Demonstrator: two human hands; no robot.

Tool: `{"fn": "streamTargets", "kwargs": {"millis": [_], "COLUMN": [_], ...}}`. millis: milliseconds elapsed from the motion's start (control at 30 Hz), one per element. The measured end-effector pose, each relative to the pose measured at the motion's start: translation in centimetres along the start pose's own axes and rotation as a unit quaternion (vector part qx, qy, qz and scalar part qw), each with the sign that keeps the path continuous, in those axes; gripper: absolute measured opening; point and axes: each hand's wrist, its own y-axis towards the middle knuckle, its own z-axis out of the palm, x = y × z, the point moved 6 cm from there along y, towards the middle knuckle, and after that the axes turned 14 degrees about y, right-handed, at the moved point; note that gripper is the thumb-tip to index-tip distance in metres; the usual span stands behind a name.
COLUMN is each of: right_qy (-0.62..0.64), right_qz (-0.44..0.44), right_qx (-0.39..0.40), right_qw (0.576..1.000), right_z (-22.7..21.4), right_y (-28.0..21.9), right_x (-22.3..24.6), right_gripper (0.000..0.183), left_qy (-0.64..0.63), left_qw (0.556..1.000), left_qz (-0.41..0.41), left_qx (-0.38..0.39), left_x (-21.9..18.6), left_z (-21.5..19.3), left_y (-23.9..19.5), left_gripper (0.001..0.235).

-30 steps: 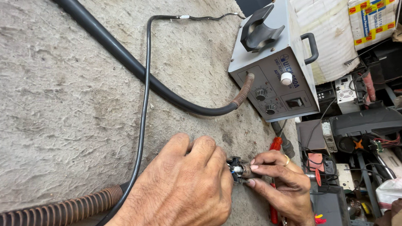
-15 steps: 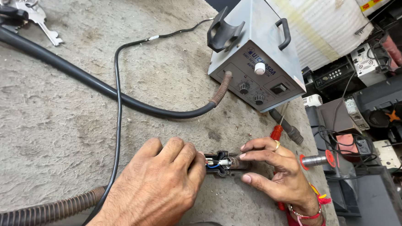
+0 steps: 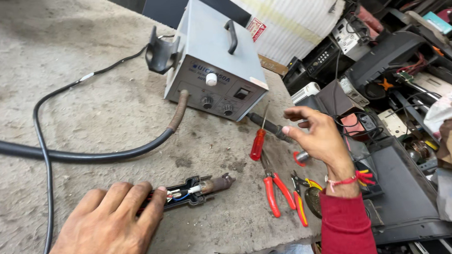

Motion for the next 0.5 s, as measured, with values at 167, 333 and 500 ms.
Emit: {"fn": "streamTargets", "kwargs": {"millis": [167, 333, 500], "right_qy": [-0.184, -0.24, -0.235], "right_qz": [0.041, 0.102, 0.125], "right_qx": [0.128, 0.142, 0.134], "right_qw": [0.974, 0.955, 0.954], "right_z": [2.0, 3.0, 2.8], "right_y": [3.5, 5.4, 5.8], "right_x": [-5.8, -10.9, -13.0], "right_gripper": [0.07, 0.078, 0.074], "left_qy": [-0.004, -0.02, 0.006], "left_qw": [1.0, 0.999, 0.999], "left_qz": [0.007, -0.023, -0.034], "left_qx": [0.004, -0.01, 0.026], "left_x": [0.0, 0.0, -0.1], "left_z": [1.8, -0.6, -4.4], "left_y": [-0.4, 0.9, 1.6], "left_gripper": [0.048, 0.042, 0.045]}}
